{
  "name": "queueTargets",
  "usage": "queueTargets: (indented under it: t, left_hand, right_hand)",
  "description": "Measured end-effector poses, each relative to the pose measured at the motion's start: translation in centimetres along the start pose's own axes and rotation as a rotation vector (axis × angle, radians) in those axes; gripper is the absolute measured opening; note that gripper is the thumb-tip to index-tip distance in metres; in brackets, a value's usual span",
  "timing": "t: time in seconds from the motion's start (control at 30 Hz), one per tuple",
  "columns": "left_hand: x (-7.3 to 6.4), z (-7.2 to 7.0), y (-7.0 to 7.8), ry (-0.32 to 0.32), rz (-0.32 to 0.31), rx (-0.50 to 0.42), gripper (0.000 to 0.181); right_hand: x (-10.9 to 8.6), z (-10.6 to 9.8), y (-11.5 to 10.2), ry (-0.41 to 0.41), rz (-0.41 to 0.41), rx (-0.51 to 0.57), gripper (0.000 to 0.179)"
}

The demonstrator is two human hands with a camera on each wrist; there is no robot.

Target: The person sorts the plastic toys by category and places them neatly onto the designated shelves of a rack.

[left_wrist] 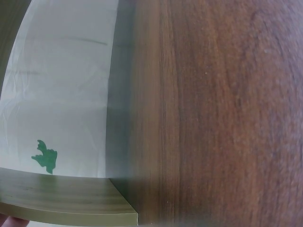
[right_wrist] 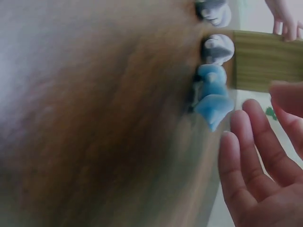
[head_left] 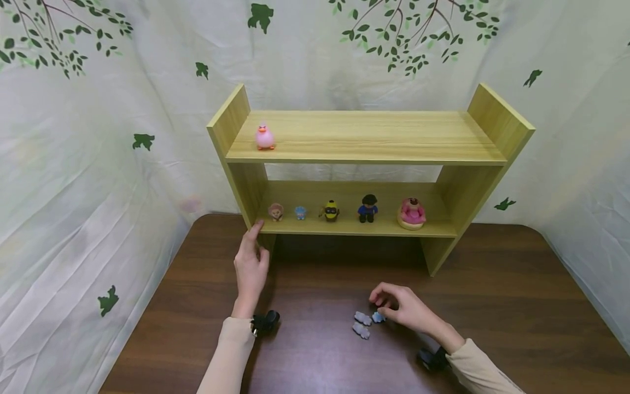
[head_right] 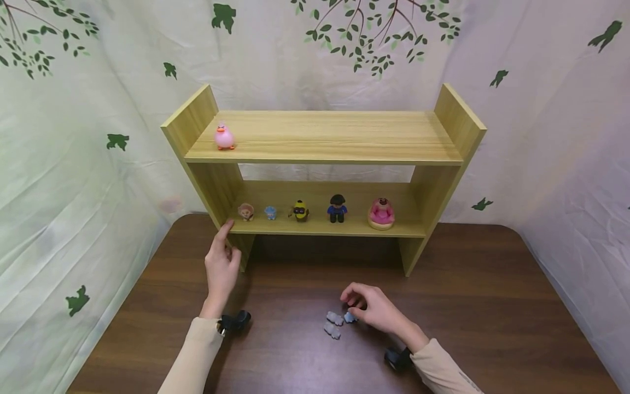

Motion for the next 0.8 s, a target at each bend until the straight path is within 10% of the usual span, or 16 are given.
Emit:
queueTargets:
  t: [0.8]
  left_hand:
    - [0.0,0.0,0.0,0.002,-0.011,-0.011,0.074]
  right_hand:
    - [-0.2,0.7,3.1,-0.136,0.026,-0.068,0.029]
Point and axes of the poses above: each hand's wrist, its own x-axis towards the middle knuckle, its own z-axis out of the palm, y = z × x, the point moved 4 cm from there along x, towards the middle knuckle, and after that the axes turned 15 degrees about x, right-handed, at the moved point
